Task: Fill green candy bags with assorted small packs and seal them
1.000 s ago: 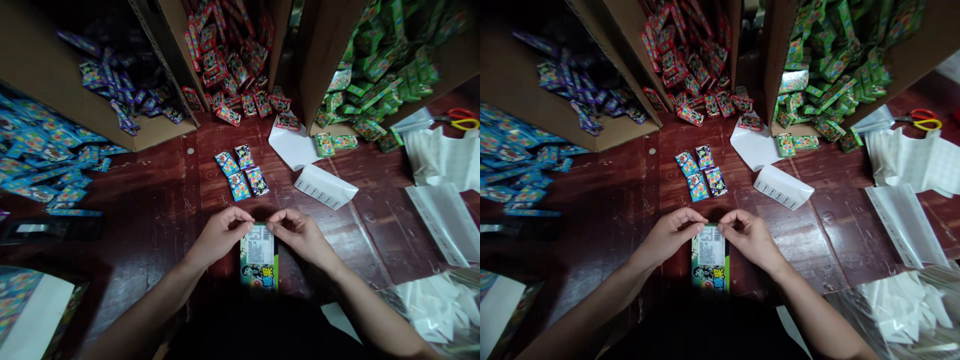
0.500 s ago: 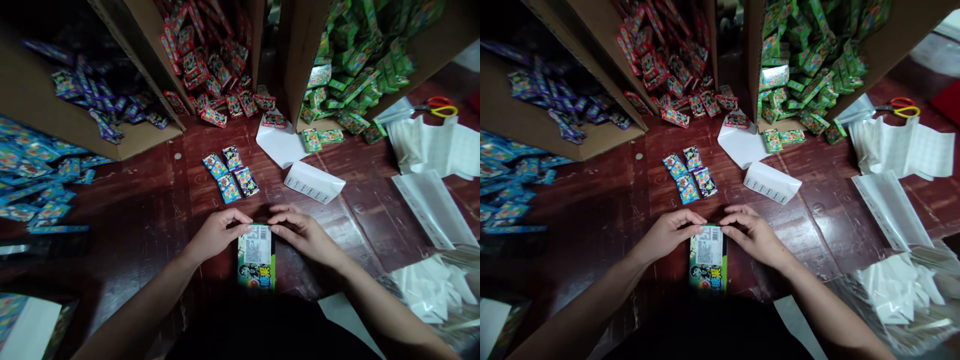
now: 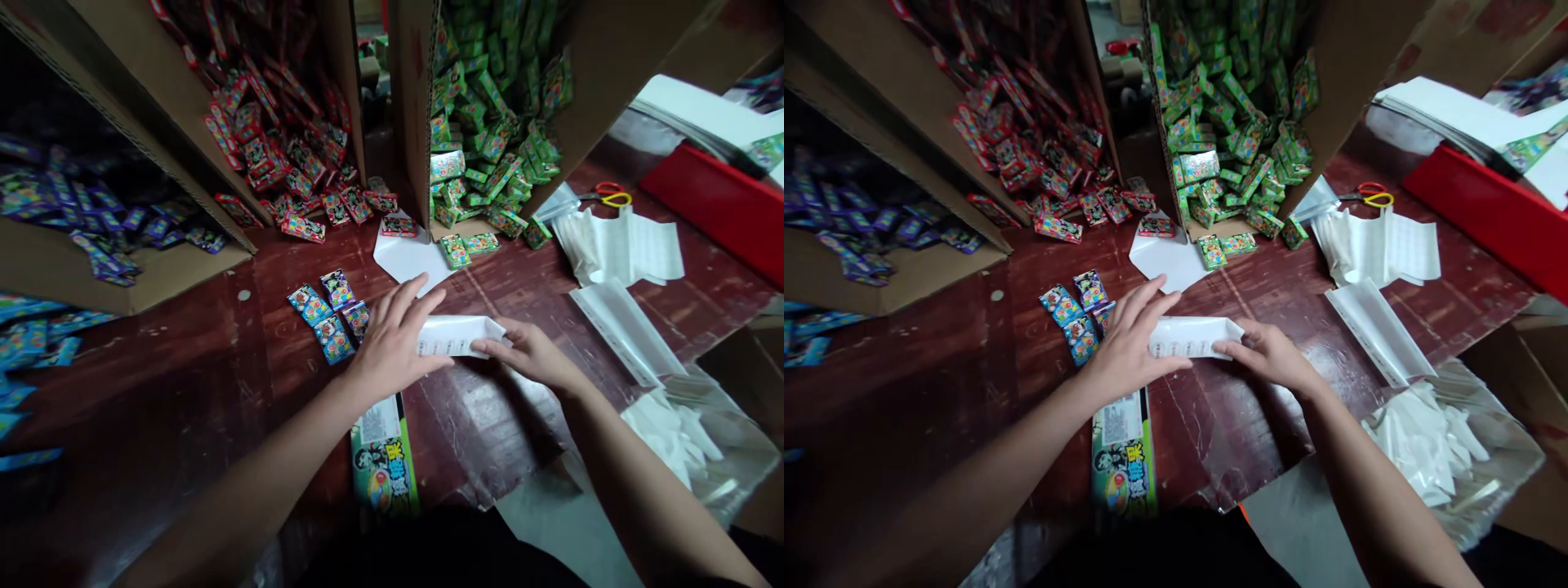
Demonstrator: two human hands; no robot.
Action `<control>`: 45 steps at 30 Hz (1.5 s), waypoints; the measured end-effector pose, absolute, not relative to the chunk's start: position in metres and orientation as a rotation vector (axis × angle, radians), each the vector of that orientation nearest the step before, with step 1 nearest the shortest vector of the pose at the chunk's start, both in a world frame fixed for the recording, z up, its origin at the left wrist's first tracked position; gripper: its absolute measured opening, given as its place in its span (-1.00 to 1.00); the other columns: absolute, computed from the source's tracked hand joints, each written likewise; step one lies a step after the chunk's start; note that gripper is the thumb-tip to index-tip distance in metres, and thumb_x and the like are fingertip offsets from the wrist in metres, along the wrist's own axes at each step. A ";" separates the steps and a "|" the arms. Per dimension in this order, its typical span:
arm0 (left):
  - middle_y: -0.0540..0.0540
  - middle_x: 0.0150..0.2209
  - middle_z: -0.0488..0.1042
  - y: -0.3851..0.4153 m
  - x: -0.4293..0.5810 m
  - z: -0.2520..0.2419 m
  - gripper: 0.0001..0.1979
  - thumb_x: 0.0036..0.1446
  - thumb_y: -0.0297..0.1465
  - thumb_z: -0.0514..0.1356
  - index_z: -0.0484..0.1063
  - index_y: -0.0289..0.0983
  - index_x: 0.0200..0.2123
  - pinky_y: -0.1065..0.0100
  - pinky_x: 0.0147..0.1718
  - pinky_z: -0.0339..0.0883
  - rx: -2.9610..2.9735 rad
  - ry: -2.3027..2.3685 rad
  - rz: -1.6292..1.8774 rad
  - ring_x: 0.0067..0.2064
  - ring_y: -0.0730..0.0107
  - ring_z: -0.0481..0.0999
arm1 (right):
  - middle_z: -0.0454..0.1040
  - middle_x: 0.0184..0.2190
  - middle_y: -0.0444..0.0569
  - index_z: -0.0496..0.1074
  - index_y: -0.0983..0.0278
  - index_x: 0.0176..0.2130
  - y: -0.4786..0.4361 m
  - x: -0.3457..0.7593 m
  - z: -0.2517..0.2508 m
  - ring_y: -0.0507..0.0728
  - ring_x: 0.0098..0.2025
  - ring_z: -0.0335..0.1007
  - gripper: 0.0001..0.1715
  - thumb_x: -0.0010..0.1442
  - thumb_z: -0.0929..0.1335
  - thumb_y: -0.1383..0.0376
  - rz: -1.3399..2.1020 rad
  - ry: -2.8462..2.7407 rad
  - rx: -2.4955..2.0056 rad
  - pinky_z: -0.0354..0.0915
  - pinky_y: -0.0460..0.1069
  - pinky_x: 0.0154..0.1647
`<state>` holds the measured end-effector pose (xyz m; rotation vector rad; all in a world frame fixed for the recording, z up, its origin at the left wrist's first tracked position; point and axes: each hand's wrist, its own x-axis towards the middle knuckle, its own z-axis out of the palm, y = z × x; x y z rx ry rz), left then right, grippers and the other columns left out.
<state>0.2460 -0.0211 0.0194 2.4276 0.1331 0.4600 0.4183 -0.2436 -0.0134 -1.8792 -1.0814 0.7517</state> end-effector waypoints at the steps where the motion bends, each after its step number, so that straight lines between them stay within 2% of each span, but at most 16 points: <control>1: -0.19 0.26 0.36 -0.022 0.255 0.021 -0.33 0.04 -0.25 0.45 0.35 -0.17 0.21 0.01 0.27 0.15 2.335 0.159 0.401 0.26 -0.01 0.33 | 0.59 -0.24 -0.04 0.55 0.26 -0.10 -0.245 0.414 -0.007 0.17 -0.23 0.50 -0.61 0.31 0.37 0.02 0.848 -1.048 -1.815 0.41 0.02 -0.20; 4: -0.05 -0.16 0.60 -0.022 0.266 0.017 -0.78 0.21 -0.32 0.29 0.52 -0.22 -0.08 0.28 -0.12 0.39 2.014 0.258 0.183 -0.15 0.26 0.56 | 0.59 -0.16 -0.04 0.52 0.23 -0.01 -0.248 0.406 0.003 0.16 -0.15 0.50 -0.61 0.29 0.40 0.06 0.843 -0.898 -1.720 0.43 0.04 -0.10; 6: -0.01 -0.31 0.58 -0.023 0.264 0.012 -0.84 0.22 -0.29 0.28 0.53 -0.26 -0.24 0.39 -0.28 0.35 1.881 0.283 0.114 -0.29 0.35 0.53 | 0.57 -0.09 -0.03 0.43 0.17 0.11 -0.245 0.403 0.002 0.15 -0.11 0.50 -0.47 0.19 0.49 0.10 0.743 -0.762 -1.627 0.44 0.05 -0.06; 8: 0.00 -0.37 0.55 -0.024 0.260 0.006 -0.80 0.18 -0.24 0.31 0.52 -0.28 -0.32 0.43 -0.34 0.30 1.825 0.316 0.112 -0.33 0.39 0.49 | 0.57 -0.13 -0.04 0.41 0.16 0.08 -0.240 0.401 -0.002 0.12 -0.18 0.51 -0.39 0.10 0.55 0.11 0.709 -0.660 -1.544 0.46 0.03 -0.15; 14: -0.03 -0.34 0.56 -0.022 0.244 -0.008 -0.69 0.19 -0.13 0.28 0.55 -0.29 -0.28 0.42 -0.37 0.32 1.667 0.488 0.109 -0.34 0.38 0.48 | 0.53 -0.42 -0.09 0.53 0.25 -0.25 -0.227 0.393 -0.010 0.05 -0.43 0.39 -0.61 0.21 0.44 -0.03 0.612 -0.536 -1.673 0.36 -0.05 -0.41; 18: -0.05 -0.30 0.58 -0.021 0.240 -0.016 -0.70 0.24 -0.13 0.24 0.56 -0.26 -0.27 0.37 -0.29 0.38 1.794 0.550 0.208 -0.27 0.32 0.53 | 0.55 -0.29 -0.08 0.50 0.21 -0.10 -0.223 0.390 -0.015 0.09 -0.32 0.44 -0.59 0.17 0.48 0.01 0.667 -0.624 -1.623 0.38 -0.04 -0.32; 21: -0.14 -0.06 0.56 -0.021 0.241 -0.016 -0.76 0.22 -0.21 0.28 0.55 -0.24 -0.17 0.28 -0.06 0.40 1.861 0.492 0.294 -0.05 0.23 0.55 | 0.54 -0.25 -0.11 0.47 0.18 -0.09 -0.221 0.389 -0.020 0.07 -0.30 0.43 -0.61 0.14 0.52 0.08 0.672 -0.662 -1.603 0.35 -0.05 -0.31; 23: -0.18 0.08 0.51 -0.022 0.241 -0.013 -0.58 0.14 -0.26 0.35 0.46 -0.22 0.05 0.23 0.00 0.41 1.780 0.430 0.273 0.04 0.20 0.53 | 0.55 -0.29 -0.11 0.50 0.20 -0.19 -0.220 0.389 -0.023 0.06 -0.32 0.41 -0.72 0.21 0.47 0.07 0.660 -0.672 -1.647 0.33 -0.06 -0.32; 25: -0.16 0.02 0.54 -0.023 0.240 -0.009 -0.50 0.12 -0.29 0.37 0.40 -0.21 0.12 0.28 -0.06 0.42 1.704 0.391 0.215 -0.02 0.25 0.55 | 0.56 -0.33 -0.10 0.52 0.22 -0.22 -0.221 0.388 -0.025 0.07 -0.35 0.42 -0.70 0.24 0.44 0.04 0.661 -0.677 -1.684 0.32 -0.06 -0.34; 29: -0.05 -0.31 0.58 -0.020 0.238 0.000 -0.75 0.19 -0.20 0.31 0.57 -0.26 -0.20 0.42 -0.34 0.34 1.665 0.512 0.097 -0.31 0.40 0.52 | 0.49 -0.48 -0.12 0.51 0.25 -0.38 -0.224 0.383 -0.026 0.06 -0.44 0.34 -0.63 0.24 0.43 0.01 0.593 -0.691 -1.761 0.23 -0.07 -0.45; 32: -0.03 -0.43 0.54 -0.016 0.238 0.006 -0.62 0.19 -0.07 0.27 0.56 -0.32 -0.28 0.44 -0.49 0.24 1.513 0.592 -0.023 -0.46 0.45 0.43 | 0.47 -0.48 -0.12 0.51 0.25 -0.39 -0.225 0.380 -0.026 0.05 -0.44 0.33 -0.65 0.23 0.44 0.03 0.584 -0.712 -1.734 0.22 -0.07 -0.45; 34: -0.08 -0.35 0.58 -0.016 0.238 0.008 -0.59 0.17 -0.06 0.27 0.54 -0.33 -0.20 0.42 -0.42 0.31 1.441 0.565 -0.036 -0.38 0.40 0.50 | 0.52 -0.38 -0.10 0.53 0.23 -0.28 -0.226 0.380 -0.027 0.05 -0.40 0.37 -0.71 0.23 0.46 0.05 0.587 -0.685 -1.672 0.25 -0.08 -0.41; 36: -0.12 -0.16 0.60 -0.020 0.238 0.007 -0.54 0.10 -0.16 0.36 0.48 -0.30 -0.01 0.38 -0.26 0.40 1.440 0.515 0.028 -0.20 0.32 0.56 | 0.53 -0.33 -0.09 0.52 0.22 -0.22 -0.227 0.380 -0.027 0.04 -0.39 0.37 -0.72 0.22 0.46 0.07 0.586 -0.633 -1.629 0.26 -0.08 -0.41; 38: -0.11 -0.10 0.59 -0.025 0.238 0.004 -0.50 0.07 -0.26 0.40 0.43 -0.25 0.06 0.38 -0.21 0.40 1.510 0.496 0.115 -0.14 0.31 0.56 | 0.52 -0.35 -0.09 0.50 0.23 -0.23 -0.227 0.380 -0.028 0.04 -0.40 0.35 -0.71 0.23 0.46 0.06 0.592 -0.603 -1.627 0.24 -0.09 -0.43; 41: -0.06 -0.27 0.58 -0.032 0.239 -0.004 -0.72 0.18 -0.21 0.32 0.52 -0.26 -0.13 0.43 -0.34 0.33 1.654 0.556 0.206 -0.28 0.37 0.53 | 0.45 -0.42 -0.12 0.46 0.24 -0.26 -0.228 0.375 -0.027 0.03 -0.43 0.30 -0.68 0.25 0.43 0.03 0.597 -0.596 -1.659 0.20 -0.09 -0.47; 45: -0.04 -0.36 0.58 -0.030 0.240 -0.011 -0.68 0.23 -0.11 0.26 0.56 -0.26 -0.24 0.43 -0.39 0.31 1.709 0.614 0.262 -0.35 0.38 0.49 | 0.40 -0.48 -0.14 0.44 0.25 -0.33 -0.231 0.376 -0.023 0.03 -0.45 0.29 -0.62 0.32 0.36 0.00 0.626 -0.639 -1.691 0.20 -0.09 -0.47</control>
